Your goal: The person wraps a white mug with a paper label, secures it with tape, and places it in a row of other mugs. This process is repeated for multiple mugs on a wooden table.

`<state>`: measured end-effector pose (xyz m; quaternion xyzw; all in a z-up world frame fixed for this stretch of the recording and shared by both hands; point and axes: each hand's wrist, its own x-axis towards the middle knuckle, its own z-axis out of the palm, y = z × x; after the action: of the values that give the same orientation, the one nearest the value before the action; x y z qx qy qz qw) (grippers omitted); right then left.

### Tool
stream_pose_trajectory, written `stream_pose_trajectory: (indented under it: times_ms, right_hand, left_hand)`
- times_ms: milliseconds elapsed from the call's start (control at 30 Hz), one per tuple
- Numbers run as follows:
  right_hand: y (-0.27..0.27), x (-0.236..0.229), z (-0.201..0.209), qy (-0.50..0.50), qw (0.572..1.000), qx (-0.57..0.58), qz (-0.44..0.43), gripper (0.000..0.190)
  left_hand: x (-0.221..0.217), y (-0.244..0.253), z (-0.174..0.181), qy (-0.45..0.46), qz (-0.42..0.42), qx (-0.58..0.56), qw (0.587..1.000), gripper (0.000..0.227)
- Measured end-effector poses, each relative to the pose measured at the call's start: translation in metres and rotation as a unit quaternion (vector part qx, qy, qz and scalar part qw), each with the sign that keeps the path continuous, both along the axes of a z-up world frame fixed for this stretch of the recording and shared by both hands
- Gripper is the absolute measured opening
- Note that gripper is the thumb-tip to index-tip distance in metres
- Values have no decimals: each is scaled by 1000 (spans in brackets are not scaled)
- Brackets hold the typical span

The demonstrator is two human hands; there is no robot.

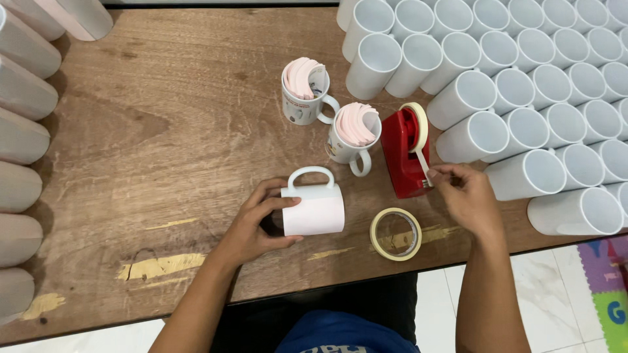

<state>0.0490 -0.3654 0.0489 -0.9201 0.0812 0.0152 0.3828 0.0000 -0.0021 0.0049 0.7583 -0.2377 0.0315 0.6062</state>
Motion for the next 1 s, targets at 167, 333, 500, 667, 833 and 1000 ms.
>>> stream_pose_trajectory:
  times_ms: [167,333,500,667,833,1000]
  right_hand:
    - [7,-5,12,-21,999,32,12,16]
    - [19,-19,30,-38,999,24,-24,15]
    - [19,-32,19,-41,995,48,-77,27]
    - [19,-40,2,-41,992,75,-96,39]
    - [27,-43,11,-36,995,-4,-88,41]
    - [20,-39,-6,19,972,-216,-93,30]
  left_hand:
    - [-1,0,0,-3,3,5,1000,56]
    - [0,-2,1,-1,2,3,1000,57]
    - [1,-3,2,-7,11,4,1000,56]
    - [2,-2,0,-8,13,1,1000,56]
    - [2,-2,0,-16,11,-9,1000,55]
    - [2,0,-6,-17,1,-23,1000,53]
